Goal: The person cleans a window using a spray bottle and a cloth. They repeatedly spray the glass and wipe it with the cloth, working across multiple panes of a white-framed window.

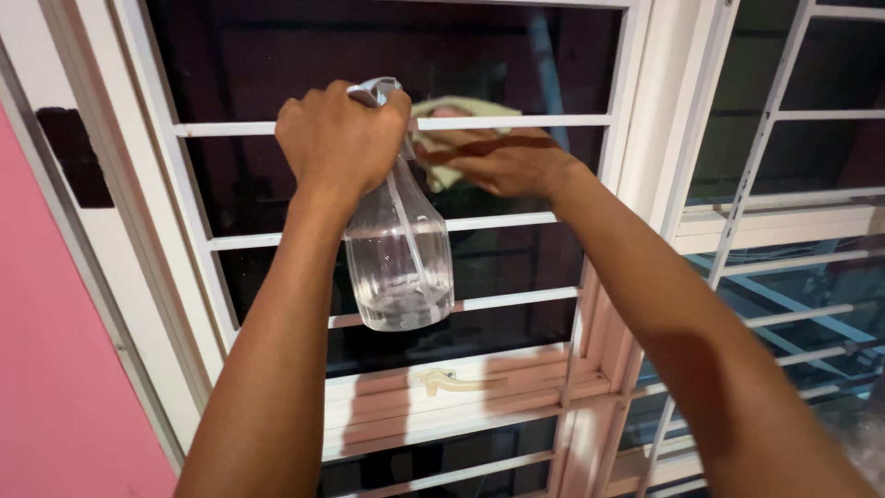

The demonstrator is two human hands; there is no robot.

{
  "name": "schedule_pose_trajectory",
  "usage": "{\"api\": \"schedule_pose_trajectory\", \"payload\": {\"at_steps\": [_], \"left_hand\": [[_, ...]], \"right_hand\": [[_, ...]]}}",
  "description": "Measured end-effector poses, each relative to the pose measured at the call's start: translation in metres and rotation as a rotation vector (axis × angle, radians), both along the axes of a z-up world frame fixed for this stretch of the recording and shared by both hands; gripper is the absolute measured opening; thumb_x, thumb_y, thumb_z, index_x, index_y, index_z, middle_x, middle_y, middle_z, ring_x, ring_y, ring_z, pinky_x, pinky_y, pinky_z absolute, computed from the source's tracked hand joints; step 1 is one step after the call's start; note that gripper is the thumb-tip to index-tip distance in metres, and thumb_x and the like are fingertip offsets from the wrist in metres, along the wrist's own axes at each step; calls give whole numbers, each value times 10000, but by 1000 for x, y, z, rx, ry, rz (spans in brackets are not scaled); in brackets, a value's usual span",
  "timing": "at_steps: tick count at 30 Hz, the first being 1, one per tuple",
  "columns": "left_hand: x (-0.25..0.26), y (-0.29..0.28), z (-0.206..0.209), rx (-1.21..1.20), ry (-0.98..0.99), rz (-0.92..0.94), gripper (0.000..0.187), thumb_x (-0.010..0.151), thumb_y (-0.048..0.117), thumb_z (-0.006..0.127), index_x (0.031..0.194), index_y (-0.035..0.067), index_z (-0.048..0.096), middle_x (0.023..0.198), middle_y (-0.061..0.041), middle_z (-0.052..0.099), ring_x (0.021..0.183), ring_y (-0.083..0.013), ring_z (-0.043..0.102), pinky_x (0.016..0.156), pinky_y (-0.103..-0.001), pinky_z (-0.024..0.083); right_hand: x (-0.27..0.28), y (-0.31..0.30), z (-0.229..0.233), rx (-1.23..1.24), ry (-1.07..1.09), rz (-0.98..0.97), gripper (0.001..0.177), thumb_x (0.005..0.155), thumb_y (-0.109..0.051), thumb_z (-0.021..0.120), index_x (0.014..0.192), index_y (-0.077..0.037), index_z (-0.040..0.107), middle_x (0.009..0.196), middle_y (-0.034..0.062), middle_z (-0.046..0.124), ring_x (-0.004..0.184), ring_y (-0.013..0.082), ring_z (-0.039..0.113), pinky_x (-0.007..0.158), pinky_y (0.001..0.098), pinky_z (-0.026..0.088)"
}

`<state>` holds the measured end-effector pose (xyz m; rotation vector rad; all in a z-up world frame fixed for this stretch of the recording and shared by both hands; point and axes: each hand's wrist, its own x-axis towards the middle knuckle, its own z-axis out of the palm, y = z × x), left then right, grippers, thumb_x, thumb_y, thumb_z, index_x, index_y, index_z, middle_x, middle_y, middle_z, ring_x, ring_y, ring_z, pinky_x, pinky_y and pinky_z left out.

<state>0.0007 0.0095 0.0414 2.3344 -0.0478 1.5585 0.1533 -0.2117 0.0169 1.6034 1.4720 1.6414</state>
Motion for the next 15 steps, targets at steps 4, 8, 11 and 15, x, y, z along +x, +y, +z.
{"api": "schedule_pose_trajectory", "payload": {"at_steps": [4,8,11,15], "left_hand": [[0,0,0,36,-93,14,503,838,457,559,624,36,731,563,-137,653,577,-344,619,756,-471,455],[-3,-2,0,0,-9,-9,478,829,431,534,595,57,720,509,-111,641,528,-326,602,769,-454,443],[-5,-4,0,-22,21,-10,481,832,428,524,582,61,709,509,-116,635,527,-330,604,772,-452,447],[-4,-3,0,-11,-8,-1,491,829,441,536,584,53,710,517,-129,642,548,-338,615,786,-458,453]], "right_hand": [[34,-10,5,511,298,-33,544,990,-104,520,1532,-92,475,1579,197,464,1461,363,435,1166,460,411],[70,-21,16,1130,196,68,411,1104,-128,484,1479,42,491,1472,266,526,1382,446,490,1189,515,380],[79,-15,30,1301,85,170,384,1079,-102,468,1420,71,504,1428,291,551,1347,445,520,1178,513,384],[62,6,34,1091,495,-43,319,1097,-153,519,1383,-13,534,1383,230,581,1329,402,539,1199,489,393]]}}
